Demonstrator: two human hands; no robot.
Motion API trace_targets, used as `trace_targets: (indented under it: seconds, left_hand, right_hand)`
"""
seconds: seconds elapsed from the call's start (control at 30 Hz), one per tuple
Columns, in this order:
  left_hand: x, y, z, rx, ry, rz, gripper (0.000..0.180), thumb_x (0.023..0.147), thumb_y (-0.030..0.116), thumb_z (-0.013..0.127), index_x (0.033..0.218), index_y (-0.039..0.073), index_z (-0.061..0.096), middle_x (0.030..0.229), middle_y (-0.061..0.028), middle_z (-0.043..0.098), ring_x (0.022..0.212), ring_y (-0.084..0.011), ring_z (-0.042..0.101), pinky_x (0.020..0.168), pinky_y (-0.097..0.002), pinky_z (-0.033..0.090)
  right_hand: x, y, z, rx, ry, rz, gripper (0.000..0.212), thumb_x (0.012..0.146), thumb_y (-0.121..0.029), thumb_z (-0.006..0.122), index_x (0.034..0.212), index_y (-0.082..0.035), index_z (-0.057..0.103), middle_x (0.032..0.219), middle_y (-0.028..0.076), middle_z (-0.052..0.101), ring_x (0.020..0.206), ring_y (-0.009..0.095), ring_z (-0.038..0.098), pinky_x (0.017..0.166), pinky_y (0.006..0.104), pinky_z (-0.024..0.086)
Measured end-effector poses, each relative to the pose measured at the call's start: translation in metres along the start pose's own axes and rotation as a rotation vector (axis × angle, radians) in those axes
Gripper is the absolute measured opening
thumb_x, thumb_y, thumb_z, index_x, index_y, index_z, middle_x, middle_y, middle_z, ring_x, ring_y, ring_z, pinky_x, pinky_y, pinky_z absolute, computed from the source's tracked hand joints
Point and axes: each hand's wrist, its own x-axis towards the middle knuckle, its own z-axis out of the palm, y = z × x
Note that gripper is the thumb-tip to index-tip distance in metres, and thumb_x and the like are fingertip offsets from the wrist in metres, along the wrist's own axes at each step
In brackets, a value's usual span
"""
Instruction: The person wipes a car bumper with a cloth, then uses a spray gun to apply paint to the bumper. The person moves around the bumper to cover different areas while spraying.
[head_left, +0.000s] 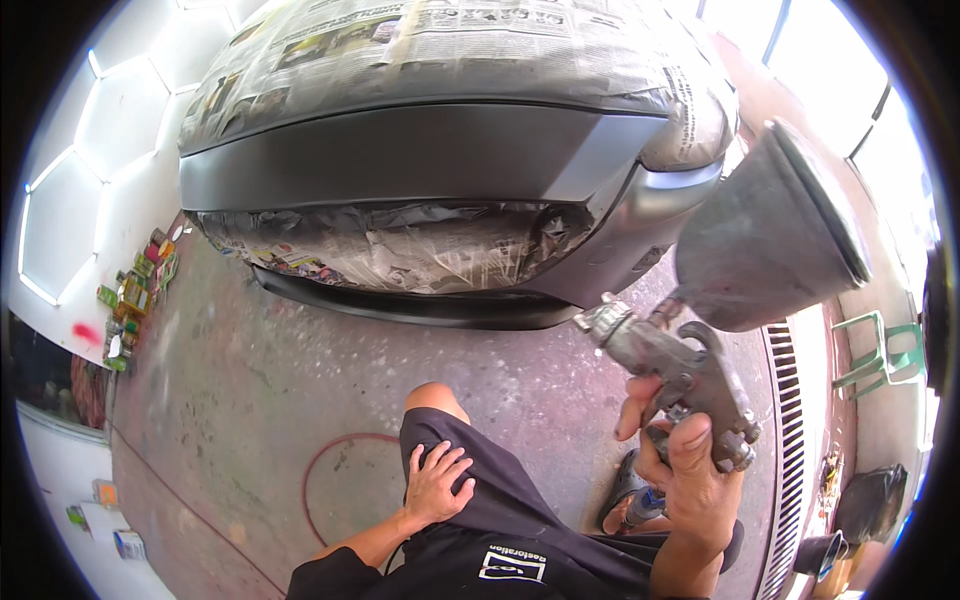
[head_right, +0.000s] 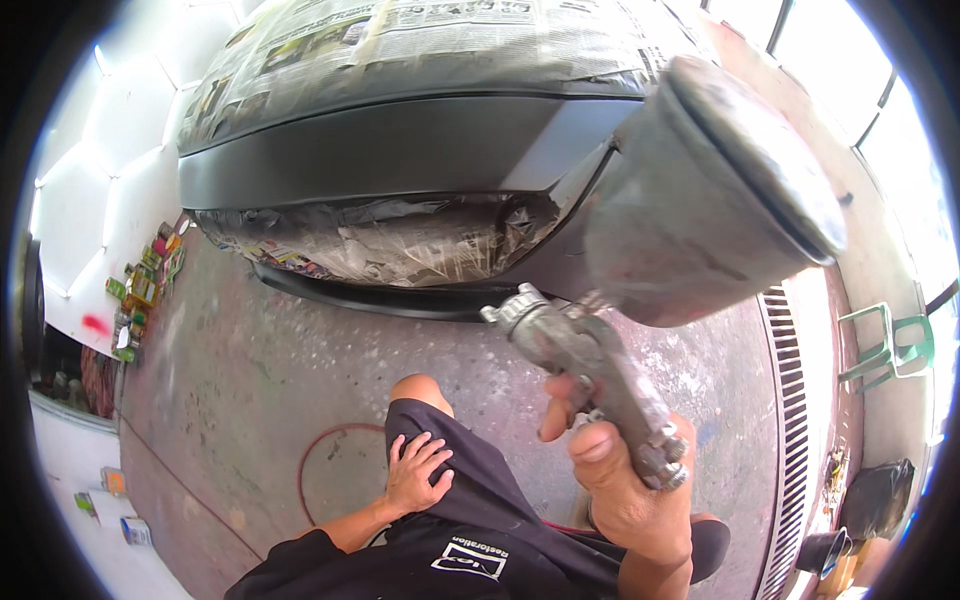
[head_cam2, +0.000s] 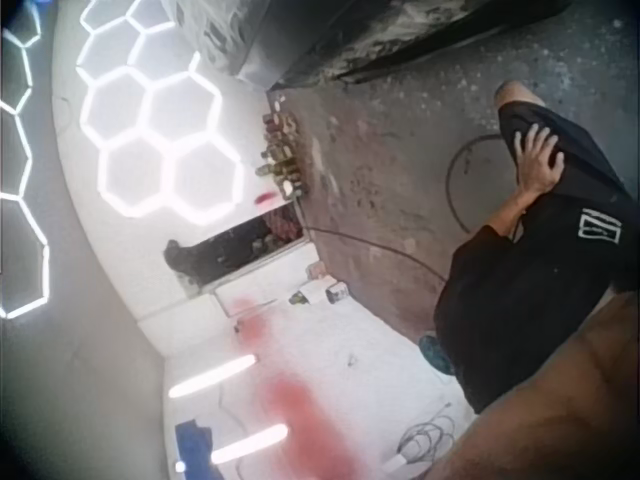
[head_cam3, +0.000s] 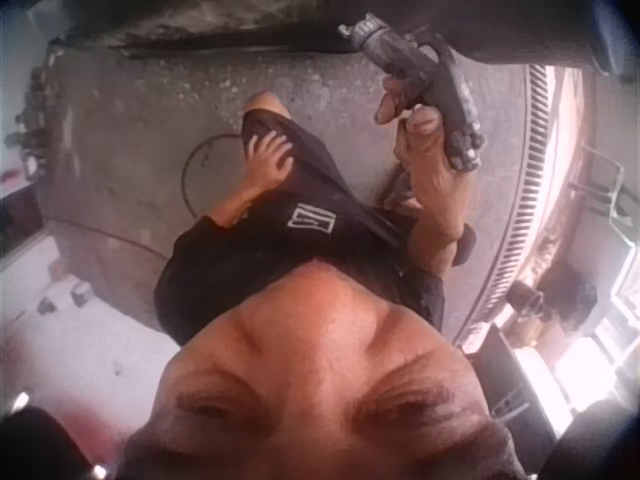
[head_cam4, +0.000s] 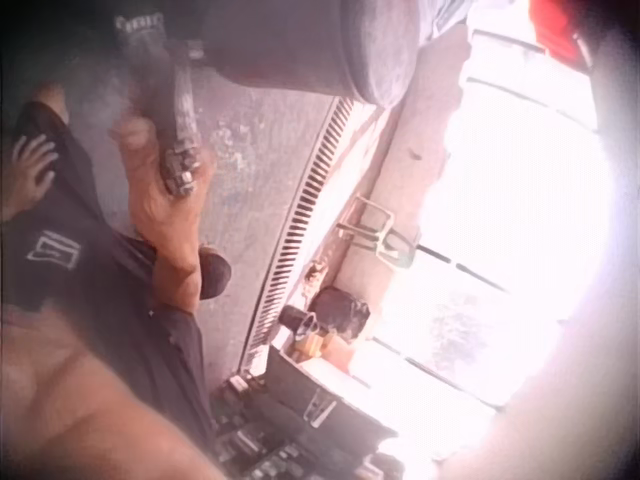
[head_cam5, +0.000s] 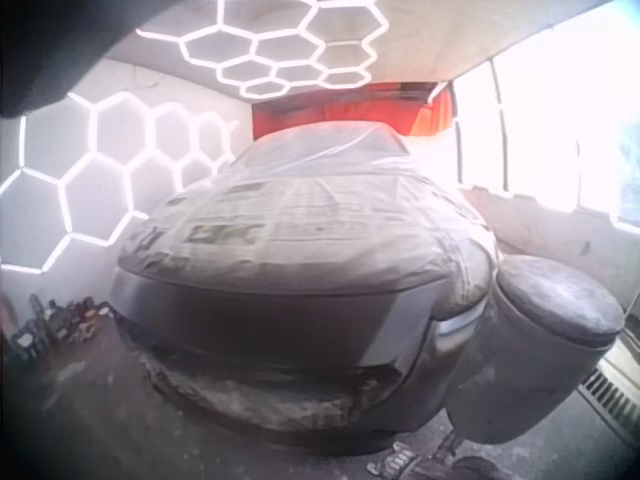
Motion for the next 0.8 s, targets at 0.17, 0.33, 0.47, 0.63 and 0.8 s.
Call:
trace_targets:
  seconds: [0.17, 0.33, 0.47, 0.63, 0.8]
  left_hand:
    - [-0.004, -0.005, -0.003, -0.01, 0.003, 0.012, 0.039, 0.095, 0.037, 0.076, 0.126, 0.015, 0.08, 0.144, -0.0062, 0.072, 0.148, -0.029, 0.054, 0.128, -0.0627, 0.023]
    - [-0.004, -0.011, -0.005, -0.028, -0.006, 0.011, 0.039, 0.096, 0.038, 0.075, 0.127, 0.015, 0.08, 0.145, -0.0063, 0.072, 0.148, -0.0288, 0.054, 0.129, -0.0628, 0.023]
    - [-0.005, -0.014, -0.005, -0.03, -0.01, 0.018, 0.039, 0.096, 0.038, 0.075, 0.127, 0.015, 0.08, 0.145, -0.0057, 0.071, 0.148, -0.0284, 0.054, 0.128, -0.0627, 0.023]
    - [-0.005, -0.016, -0.005, -0.046, -0.006, 0.026, 0.037, 0.096, 0.038, 0.075, 0.125, 0.016, 0.08, 0.143, -0.0054, 0.072, 0.147, -0.0279, 0.055, 0.128, -0.062, 0.023]
    - [-0.004, -0.015, -0.005, -0.08, 0.013, 0.042, 0.035, 0.094, 0.037, 0.075, 0.121, 0.015, 0.081, 0.139, -0.0052, 0.074, 0.145, -0.0287, 0.057, 0.128, -0.0618, 0.023]
  right_hand:
    - [0.0, 0.001, 0.002, -0.119, 0.172, -0.087, 0.063, 0.116, -0.058, 0.053, 0.133, 0.002, 0.064, 0.092, 0.01, 0.069, 0.047, 0.003, 0.036, 0.044, 0.0215, 0.028]
    - [0.003, -0.006, 0.013, -0.141, 0.29, -0.024, 0.063, 0.116, -0.06, 0.052, 0.131, 0.0, 0.064, 0.092, 0.01, 0.068, 0.047, 0.003, 0.037, 0.044, 0.0213, 0.03]
    - [0.006, -0.007, 0.022, -0.161, 0.294, -0.017, 0.062, 0.116, -0.059, 0.052, 0.13, 0.0, 0.065, 0.092, 0.009, 0.068, 0.048, 0.003, 0.037, 0.045, 0.0216, 0.03]
    - [0.01, -0.009, 0.033, -0.17, 0.305, 0.008, 0.064, 0.114, -0.061, 0.055, 0.13, 0.0, 0.065, 0.089, 0.008, 0.065, 0.049, 0.003, 0.038, 0.045, 0.0216, 0.03]
    - [0.01, -0.022, 0.052, -0.082, 0.117, 0.064, 0.075, 0.108, -0.069, 0.061, 0.128, 0.003, 0.066, 0.083, 0.009, 0.065, 0.051, 0.005, 0.04, 0.046, 0.0208, 0.028]
